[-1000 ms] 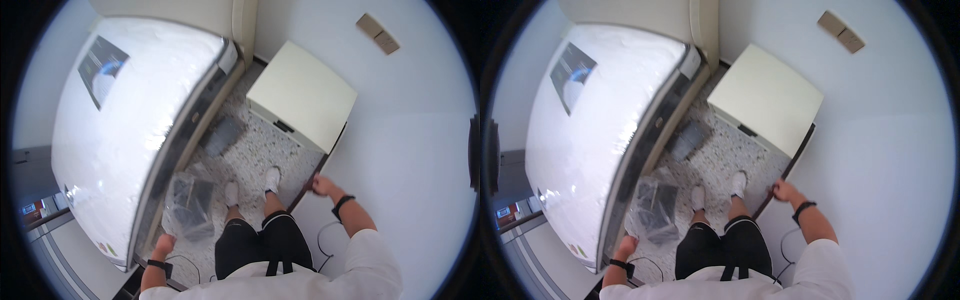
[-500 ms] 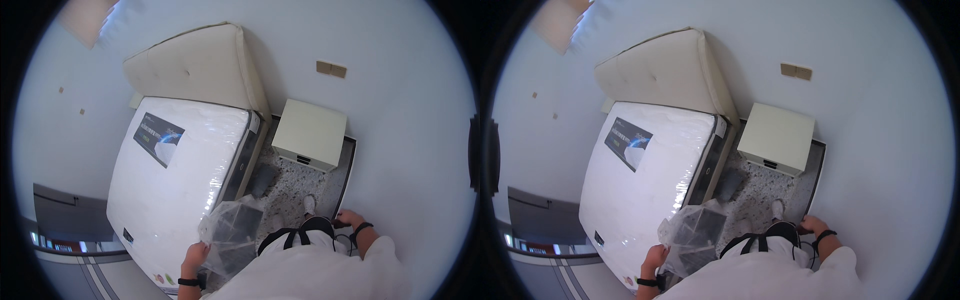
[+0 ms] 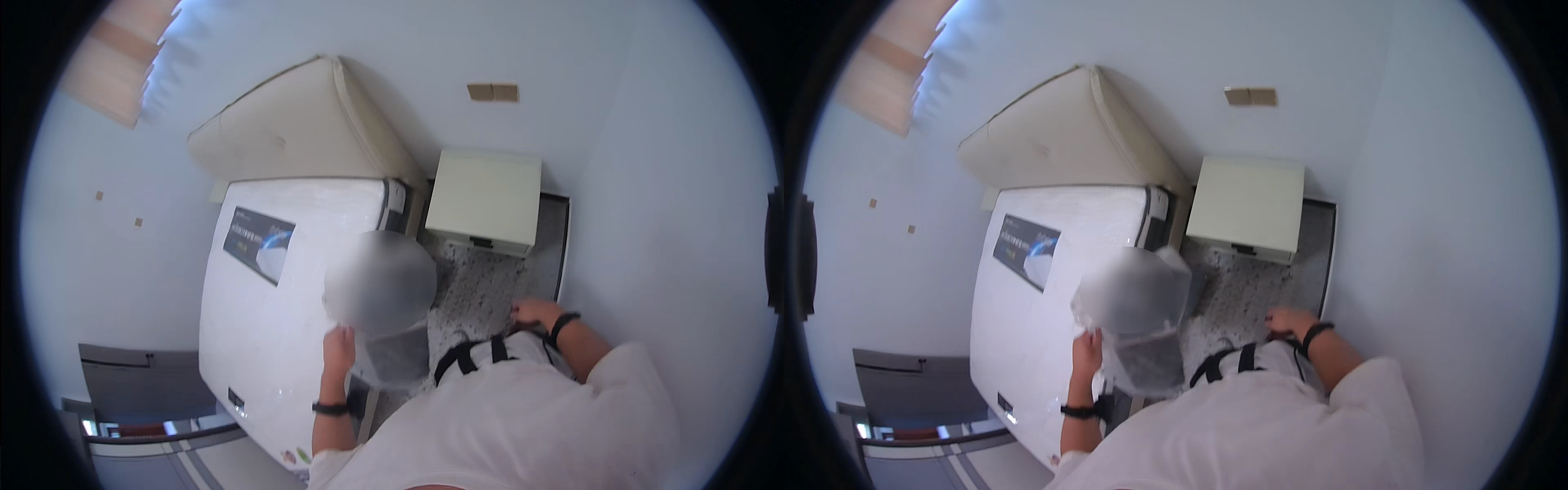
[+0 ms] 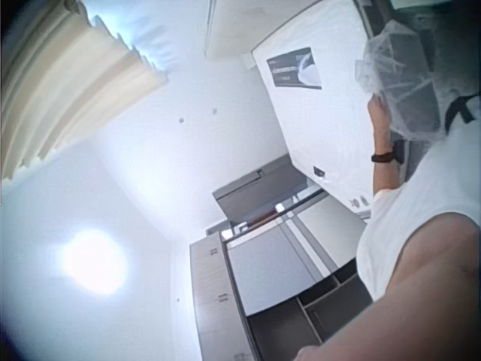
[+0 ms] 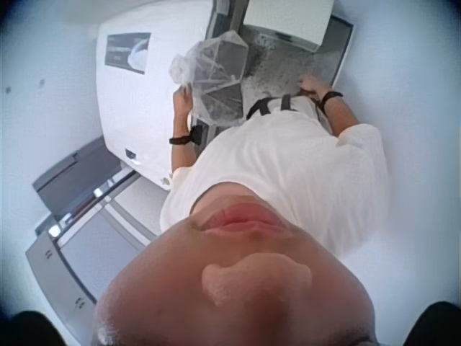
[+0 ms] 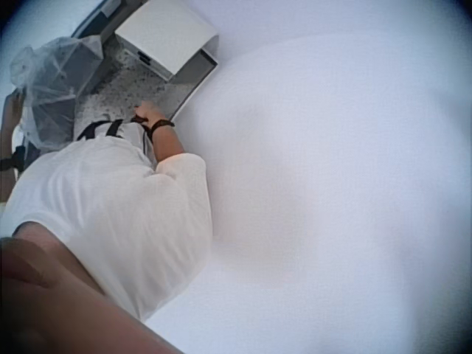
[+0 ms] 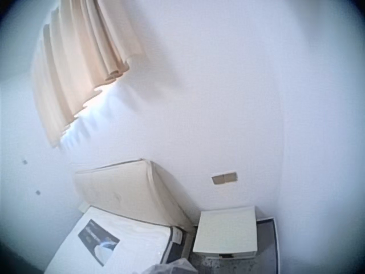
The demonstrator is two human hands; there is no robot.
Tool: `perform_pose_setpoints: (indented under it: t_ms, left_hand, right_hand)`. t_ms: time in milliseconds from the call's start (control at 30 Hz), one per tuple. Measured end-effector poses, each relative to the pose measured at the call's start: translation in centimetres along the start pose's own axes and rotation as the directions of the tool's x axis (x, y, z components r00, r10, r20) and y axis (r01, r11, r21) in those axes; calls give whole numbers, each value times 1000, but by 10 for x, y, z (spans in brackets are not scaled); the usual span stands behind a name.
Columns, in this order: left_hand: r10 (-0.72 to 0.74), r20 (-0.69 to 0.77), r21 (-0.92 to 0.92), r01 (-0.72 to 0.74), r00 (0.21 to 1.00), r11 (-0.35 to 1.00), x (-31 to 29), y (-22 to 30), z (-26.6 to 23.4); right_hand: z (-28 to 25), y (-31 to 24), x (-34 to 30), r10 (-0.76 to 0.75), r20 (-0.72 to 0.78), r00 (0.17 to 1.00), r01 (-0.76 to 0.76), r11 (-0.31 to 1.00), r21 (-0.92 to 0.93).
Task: The person wipes the exterior surfaces of a nightstand with a cloth and then cleans the interior and edges of a removed drawer.
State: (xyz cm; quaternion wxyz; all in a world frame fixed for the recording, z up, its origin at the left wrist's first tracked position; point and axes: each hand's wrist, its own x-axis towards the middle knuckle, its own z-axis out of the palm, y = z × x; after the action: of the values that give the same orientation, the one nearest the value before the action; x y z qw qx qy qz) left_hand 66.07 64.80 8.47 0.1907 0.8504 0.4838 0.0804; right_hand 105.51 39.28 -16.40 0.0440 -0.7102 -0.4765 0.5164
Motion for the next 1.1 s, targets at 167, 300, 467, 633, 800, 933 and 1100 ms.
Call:
perform_pose_setpoints:
  t_ms: [167,300,467,633,800,933,1100]
  left_hand:
    - [-13,-117,-214,-13,993,977,87,40,11]
    - [-185,8,-532,160,983,832,166,66,15]
    - [-126,265,-789,290,956,541,288,146,28]
    - [25,388,-784,316,921,534,368,158,40]
    - [164,389,-796,241,906,555,389,203,97]
    - [230,336,-830,172,913,531,416,230,142]
    - [171,365,-760,186,915,623,452,238,209]
  right_hand:
    - [-60,-18,28,-62,-161,985,54,997,-55]
    - [-105,-109,9,-409,-226,884,467,769,436]
    - [-136,-133,55,-379,-220,899,417,894,164]
    - [-232,-192,42,-129,-173,977,181,925,333]
    - [-259,-131,120,-11,-77,997,77,306,949]
    - [-272,-83,187,237,-140,961,138,26,990]
    - [-317,-31,214,304,-109,946,92,69,993]
